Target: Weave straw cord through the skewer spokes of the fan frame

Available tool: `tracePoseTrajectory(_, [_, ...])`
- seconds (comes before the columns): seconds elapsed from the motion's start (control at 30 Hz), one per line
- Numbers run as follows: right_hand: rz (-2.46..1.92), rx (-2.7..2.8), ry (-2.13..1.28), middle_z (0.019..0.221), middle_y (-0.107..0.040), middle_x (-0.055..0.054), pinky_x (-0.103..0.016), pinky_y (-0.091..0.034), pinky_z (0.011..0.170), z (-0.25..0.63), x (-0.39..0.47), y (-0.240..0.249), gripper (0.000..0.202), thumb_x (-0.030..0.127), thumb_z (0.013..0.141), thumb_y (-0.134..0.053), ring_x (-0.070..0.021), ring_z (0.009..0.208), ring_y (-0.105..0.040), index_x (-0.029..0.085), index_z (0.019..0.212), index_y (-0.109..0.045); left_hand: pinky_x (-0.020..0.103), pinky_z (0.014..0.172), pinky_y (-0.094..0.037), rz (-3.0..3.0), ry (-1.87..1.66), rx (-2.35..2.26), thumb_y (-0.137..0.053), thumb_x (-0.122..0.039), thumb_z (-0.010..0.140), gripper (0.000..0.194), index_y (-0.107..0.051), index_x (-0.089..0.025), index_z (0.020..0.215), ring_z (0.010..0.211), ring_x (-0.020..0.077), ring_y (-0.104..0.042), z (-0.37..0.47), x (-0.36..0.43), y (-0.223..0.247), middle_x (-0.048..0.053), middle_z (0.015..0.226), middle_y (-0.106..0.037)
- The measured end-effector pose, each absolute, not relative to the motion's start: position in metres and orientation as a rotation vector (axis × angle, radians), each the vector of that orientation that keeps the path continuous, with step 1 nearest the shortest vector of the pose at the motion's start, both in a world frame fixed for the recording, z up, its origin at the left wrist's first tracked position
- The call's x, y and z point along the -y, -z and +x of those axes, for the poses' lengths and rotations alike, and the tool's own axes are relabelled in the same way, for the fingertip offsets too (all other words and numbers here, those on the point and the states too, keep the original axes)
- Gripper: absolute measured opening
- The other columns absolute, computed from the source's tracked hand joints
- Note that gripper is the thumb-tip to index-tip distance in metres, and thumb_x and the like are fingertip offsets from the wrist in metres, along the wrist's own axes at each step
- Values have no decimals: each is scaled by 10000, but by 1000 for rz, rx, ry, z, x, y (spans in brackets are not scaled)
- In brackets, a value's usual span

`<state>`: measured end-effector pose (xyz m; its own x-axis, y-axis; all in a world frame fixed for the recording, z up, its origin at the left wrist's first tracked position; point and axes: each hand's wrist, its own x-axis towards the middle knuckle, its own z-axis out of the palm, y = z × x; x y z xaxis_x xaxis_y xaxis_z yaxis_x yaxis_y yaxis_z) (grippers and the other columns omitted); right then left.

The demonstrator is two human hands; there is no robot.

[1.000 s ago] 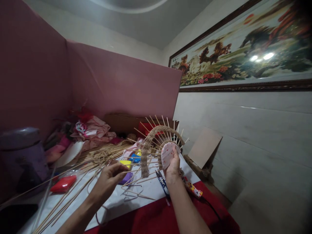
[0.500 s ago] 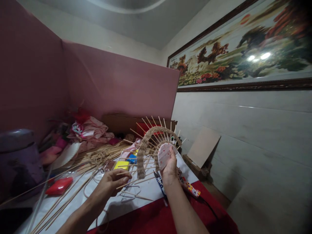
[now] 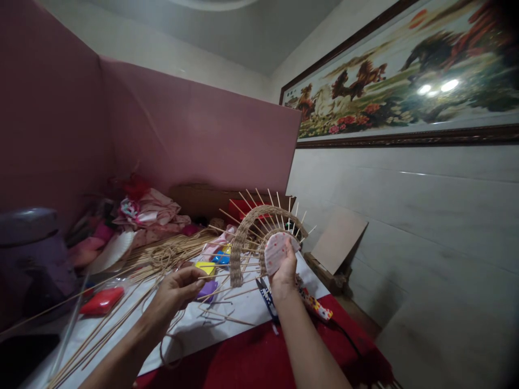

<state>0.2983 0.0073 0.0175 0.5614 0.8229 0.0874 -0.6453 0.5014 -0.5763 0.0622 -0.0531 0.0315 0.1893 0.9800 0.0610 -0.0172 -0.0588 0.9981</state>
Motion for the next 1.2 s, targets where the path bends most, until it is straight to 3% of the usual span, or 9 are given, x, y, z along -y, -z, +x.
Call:
tracePoseTrajectory(0.2, [-536, 305, -938, 748, -700, -20, -285, -526, 632, 299, -4, -24, 360, 477, 718, -598, -153, 651, -652, 168, 896, -644, 203, 454, -262, 1470, -1273, -1098, -680, -371, 611, 234, -641, -155, 691, 488, 86, -385, 58, 49, -30, -24, 562, -527])
tracePoseTrajectory(0.37, [-540, 324, -890, 776, -699, -15, -288, -525, 651, 300, -3, -25, 379, 476, 714, -604, -155, 684, -654, 173, 940, -631, 250, 584, -405, 1714, -1386, -1213, -605, -303, 693, 140, -644, -170, 708, 641, 158, -543, 56, 53, -32, 16, 675, -626])
tracePoseTrajectory(0.53, [-511, 303, -893, 755, -688, 8, -281, -520, 629, 299, 0, -30, 345, 449, 706, -621, -147, 662, -645, 182, 923, -619, 275, 659, -416, 2105, -1383, -1574, -491, -270, 804, 166, -638, -198, 825, 768, 194, -609, 54, 59, -29, 28, 837, -685])
tracePoseTrajectory(0.63, [-476, 287, -913, 718, -678, 23, -285, -515, 580, 297, 2, -32, 319, 426, 692, -644, -148, 617, -632, 186, 899, -613, 277, 633, -408, 2428, -1429, -1687, -446, -231, 841, 183, -624, -191, 847, 741, 194, -626, 55, 62, -26, 38, 834, -685])
tracePoseTrajectory(0.97, [-479, 239, -871, 792, -680, 24, -285, -520, 648, 293, 1, -29, 389, 433, 672, -674, -143, 694, -637, 190, 969, -608, 251, 545, -430, 2968, -1408, -1289, -430, -130, 859, 173, -598, -164, 884, 604, 155, -611, 74, 71, -17, 42, 721, -646])
tracePoseTrajectory(1.2, [-516, 294, -893, 790, -679, 19, -296, -519, 677, 288, 2, -28, 401, 459, 703, -633, -144, 695, -638, 189, 998, -600, 267, 587, -493, 3005, -1405, -1175, -425, -75, 832, 186, -590, -156, 856, 687, 180, -639, 81, 73, -11, 82, 775, -663])
